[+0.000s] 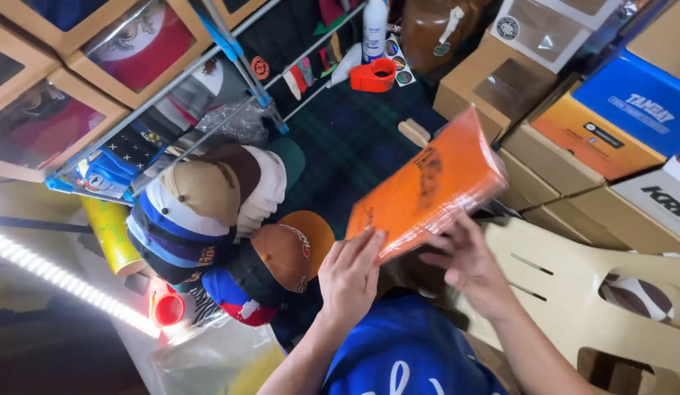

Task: The person assembles a collapsible cardboard box by hand and places a baseball cap inside it.

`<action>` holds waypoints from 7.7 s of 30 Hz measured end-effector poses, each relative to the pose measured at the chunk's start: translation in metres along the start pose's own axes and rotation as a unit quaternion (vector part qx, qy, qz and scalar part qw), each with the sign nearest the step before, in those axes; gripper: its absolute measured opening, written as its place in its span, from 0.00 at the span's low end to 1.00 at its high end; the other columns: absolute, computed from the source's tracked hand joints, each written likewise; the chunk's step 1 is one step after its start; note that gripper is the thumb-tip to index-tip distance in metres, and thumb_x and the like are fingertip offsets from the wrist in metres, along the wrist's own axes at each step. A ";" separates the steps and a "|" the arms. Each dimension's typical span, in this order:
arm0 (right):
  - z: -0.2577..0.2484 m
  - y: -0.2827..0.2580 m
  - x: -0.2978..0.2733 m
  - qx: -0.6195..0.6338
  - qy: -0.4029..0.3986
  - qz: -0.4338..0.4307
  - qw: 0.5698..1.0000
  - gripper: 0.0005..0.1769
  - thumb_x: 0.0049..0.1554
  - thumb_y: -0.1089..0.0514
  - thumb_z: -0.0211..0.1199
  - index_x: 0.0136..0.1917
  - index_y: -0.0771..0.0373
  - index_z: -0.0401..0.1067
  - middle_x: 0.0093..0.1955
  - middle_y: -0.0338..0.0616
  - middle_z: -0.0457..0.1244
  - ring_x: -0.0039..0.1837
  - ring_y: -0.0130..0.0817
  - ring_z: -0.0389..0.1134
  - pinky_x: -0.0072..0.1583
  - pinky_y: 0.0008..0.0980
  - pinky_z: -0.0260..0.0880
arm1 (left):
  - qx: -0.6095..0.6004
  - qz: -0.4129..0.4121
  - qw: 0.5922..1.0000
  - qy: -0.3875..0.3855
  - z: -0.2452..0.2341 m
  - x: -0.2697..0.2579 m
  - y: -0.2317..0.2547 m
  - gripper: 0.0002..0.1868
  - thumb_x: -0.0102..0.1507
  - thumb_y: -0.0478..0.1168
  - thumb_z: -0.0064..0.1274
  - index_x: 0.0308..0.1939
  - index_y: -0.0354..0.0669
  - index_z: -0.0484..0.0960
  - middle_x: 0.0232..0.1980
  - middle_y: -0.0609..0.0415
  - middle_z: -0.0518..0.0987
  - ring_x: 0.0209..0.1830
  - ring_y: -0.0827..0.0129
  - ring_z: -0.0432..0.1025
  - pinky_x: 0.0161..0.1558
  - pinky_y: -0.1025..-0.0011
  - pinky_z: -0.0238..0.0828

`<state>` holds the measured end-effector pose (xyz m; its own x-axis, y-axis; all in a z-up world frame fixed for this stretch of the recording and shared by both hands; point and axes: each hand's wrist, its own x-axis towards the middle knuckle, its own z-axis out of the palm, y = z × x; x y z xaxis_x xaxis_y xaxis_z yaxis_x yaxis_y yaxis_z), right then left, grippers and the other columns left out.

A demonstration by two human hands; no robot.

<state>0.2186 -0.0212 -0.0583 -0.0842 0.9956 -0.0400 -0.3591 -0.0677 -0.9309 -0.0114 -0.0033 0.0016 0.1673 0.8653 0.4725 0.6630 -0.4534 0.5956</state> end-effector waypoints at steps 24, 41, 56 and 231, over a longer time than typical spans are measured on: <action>-0.053 0.042 0.261 0.224 -0.012 0.237 0.945 0.23 0.59 0.51 0.59 0.67 0.52 0.69 0.60 0.48 0.69 0.61 0.50 0.70 0.66 0.64 0.65 | -0.608 -0.493 0.569 0.252 0.110 0.068 -0.113 0.26 0.66 0.36 0.53 0.69 0.44 0.70 0.49 0.35 0.83 0.37 0.50 0.83 0.32 0.60 0.84; -0.003 0.064 0.329 0.142 -0.112 0.437 0.881 0.11 0.61 0.63 0.57 0.56 0.52 0.67 0.52 0.41 0.68 0.53 0.39 0.73 0.55 0.43 0.74 | -0.342 -0.736 0.564 0.153 0.169 0.011 -0.117 0.51 0.68 0.75 0.18 0.50 0.33 0.85 0.23 0.41 0.80 0.15 0.58 0.77 0.17 0.68 0.74; 0.033 0.086 0.294 0.062 -0.139 0.426 0.892 0.16 0.56 0.61 0.54 0.57 0.50 0.63 0.56 0.43 0.69 0.58 0.40 0.73 0.57 0.43 0.71 | 0.350 -0.223 0.905 0.094 0.191 0.031 -0.195 0.37 0.46 0.67 0.61 0.49 0.46 0.78 0.58 0.46 0.79 0.50 0.55 0.78 0.51 0.61 0.76; 0.025 0.065 0.269 -0.261 0.021 0.023 0.965 0.10 0.65 0.57 0.65 0.41 0.58 0.80 0.31 0.38 0.66 0.38 0.24 0.65 0.43 0.27 0.69 | -0.290 -0.426 0.834 0.197 0.079 0.108 -0.148 0.18 0.57 0.42 0.72 0.24 0.41 0.76 0.17 0.59 0.68 0.20 0.78 0.61 0.24 0.79 0.55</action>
<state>0.1498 0.2402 -0.1208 -0.0477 0.9948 -0.0903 0.1626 -0.0815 -0.9833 -0.0337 0.1739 -0.0866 -0.5126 0.8409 -0.1737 -0.0652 0.1636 0.9844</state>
